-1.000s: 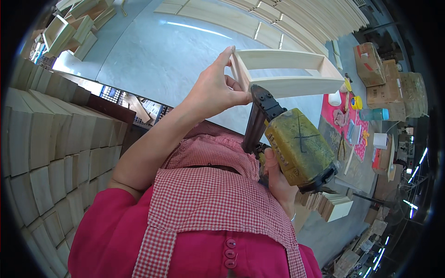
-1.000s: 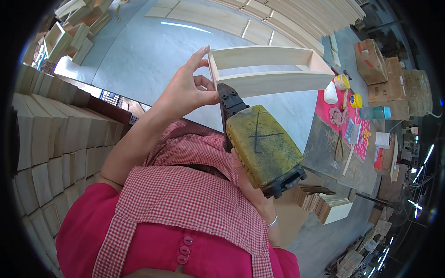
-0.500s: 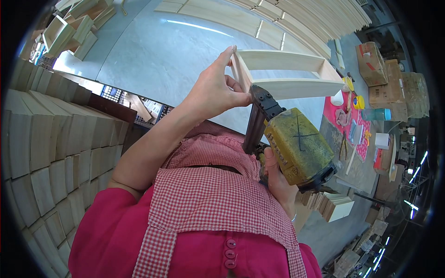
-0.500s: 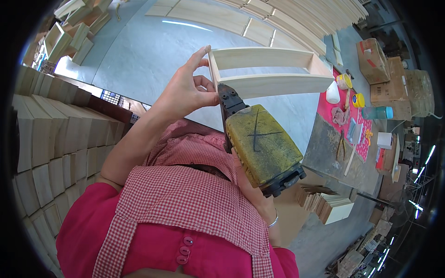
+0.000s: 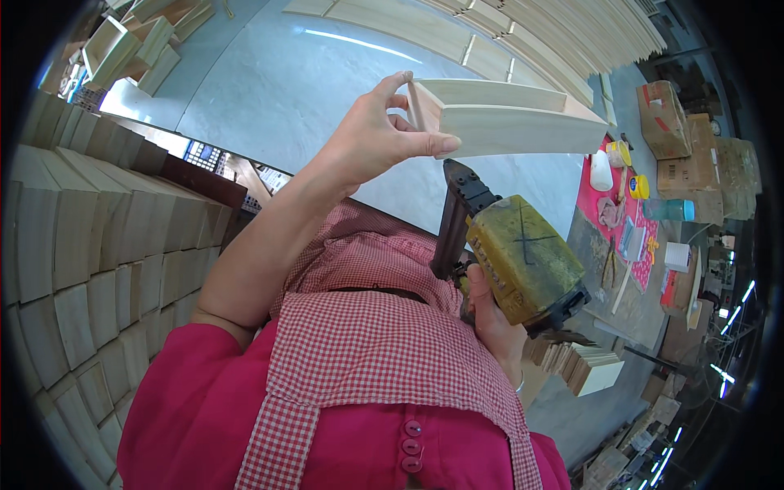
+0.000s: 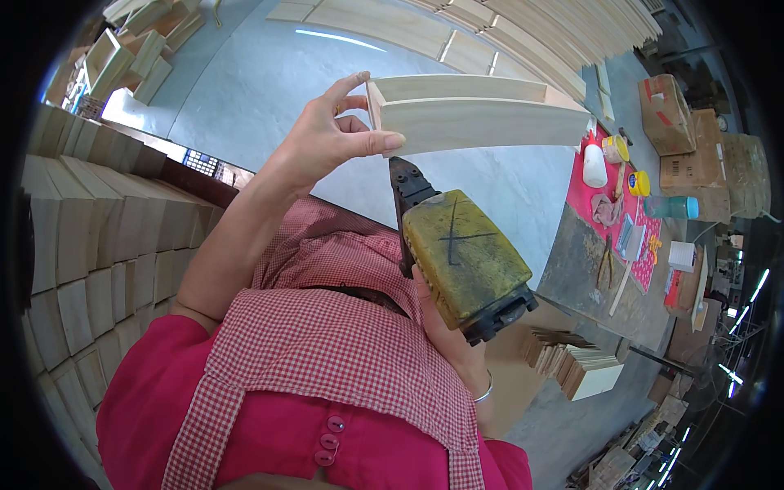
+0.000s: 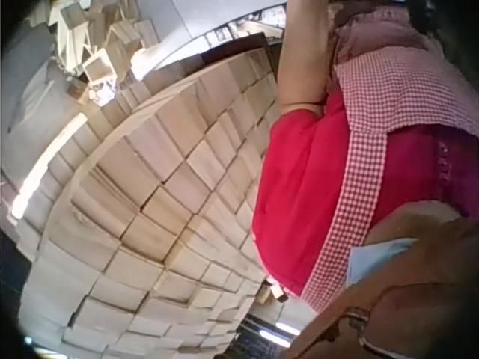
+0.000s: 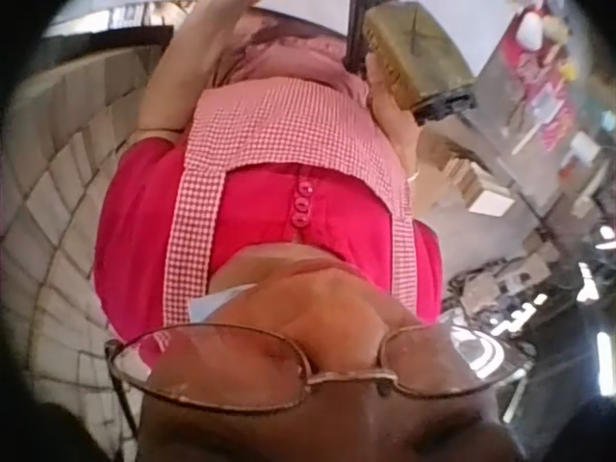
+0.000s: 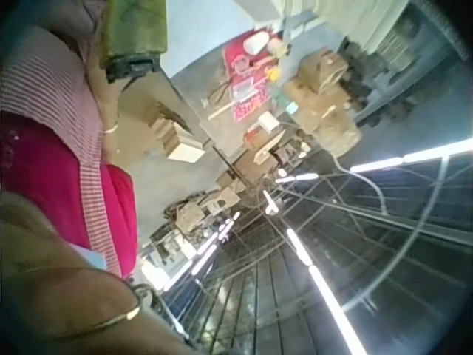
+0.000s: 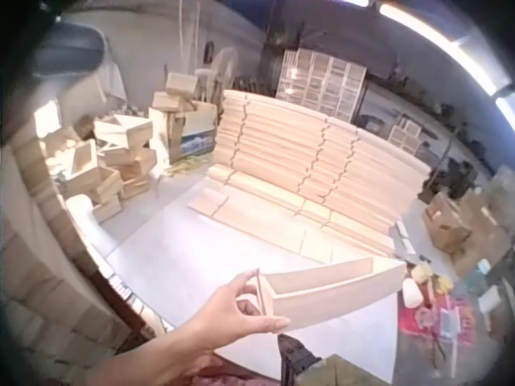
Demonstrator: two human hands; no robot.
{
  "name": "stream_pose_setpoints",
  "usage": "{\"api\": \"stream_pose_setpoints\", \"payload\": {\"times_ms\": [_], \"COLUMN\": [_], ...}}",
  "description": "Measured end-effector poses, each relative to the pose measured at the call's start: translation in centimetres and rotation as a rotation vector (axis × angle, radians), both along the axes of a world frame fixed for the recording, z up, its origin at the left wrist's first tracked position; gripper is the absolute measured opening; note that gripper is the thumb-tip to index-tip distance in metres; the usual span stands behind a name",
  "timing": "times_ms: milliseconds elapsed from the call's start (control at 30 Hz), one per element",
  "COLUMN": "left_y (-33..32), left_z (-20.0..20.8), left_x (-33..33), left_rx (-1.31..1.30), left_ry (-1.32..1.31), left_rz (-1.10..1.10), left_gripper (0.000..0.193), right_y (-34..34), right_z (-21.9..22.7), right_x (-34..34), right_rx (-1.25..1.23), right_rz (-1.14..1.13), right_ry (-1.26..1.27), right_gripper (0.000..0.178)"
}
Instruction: The person assembles small wooden boxes by applying glue to the edges of pre-cut wooden frames and attaching wooden panels. They use a pneumatic nail gun to secure the joints and a bottle of white glue for adhesion. The process involves repeated cycles of gluing, aligning, and nailing to construct the box structure.
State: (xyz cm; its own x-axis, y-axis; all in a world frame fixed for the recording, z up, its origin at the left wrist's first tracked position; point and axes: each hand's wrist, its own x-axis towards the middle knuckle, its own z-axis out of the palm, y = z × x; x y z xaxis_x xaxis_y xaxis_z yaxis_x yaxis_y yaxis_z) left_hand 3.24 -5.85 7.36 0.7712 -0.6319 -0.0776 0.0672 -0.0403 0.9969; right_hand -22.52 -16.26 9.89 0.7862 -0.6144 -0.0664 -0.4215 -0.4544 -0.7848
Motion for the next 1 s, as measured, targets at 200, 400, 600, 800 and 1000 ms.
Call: {"api": "stream_pose_setpoints", "payload": {"times_ms": [200,400,600,800,1000], "left_y": [0.0,0.2,0.1,-0.2,0.0], "left_z": [0.0,0.1,0.0,-0.1,-1.7], "left_x": [0.0,-0.1,-0.2,-0.6,0.8], "left_rx": [-0.009,-0.025,0.016,0.091,0.116], "left_ry": [-0.018,-0.010,-0.038,-0.035,0.130], "left_rz": [-0.019,-0.018,-0.009,0.024,-0.006], "left_gripper": [0.113,0.113,0.112,0.111,0.111], "right_y": [0.1,0.1,0.2,0.3,-1.9], "right_z": [0.2,0.2,0.2,0.6,-0.2], "right_x": [0.5,0.6,0.7,1.0,-0.3], "right_rx": [-0.032,-0.044,-0.072,0.051,-0.016], "right_rz": [0.047,0.061,0.059,-0.030,-0.261], "right_ry": [0.006,-0.007,-0.016,0.081,0.160], "right_gripper": [0.023,0.022,0.023,0.031,0.050]}}
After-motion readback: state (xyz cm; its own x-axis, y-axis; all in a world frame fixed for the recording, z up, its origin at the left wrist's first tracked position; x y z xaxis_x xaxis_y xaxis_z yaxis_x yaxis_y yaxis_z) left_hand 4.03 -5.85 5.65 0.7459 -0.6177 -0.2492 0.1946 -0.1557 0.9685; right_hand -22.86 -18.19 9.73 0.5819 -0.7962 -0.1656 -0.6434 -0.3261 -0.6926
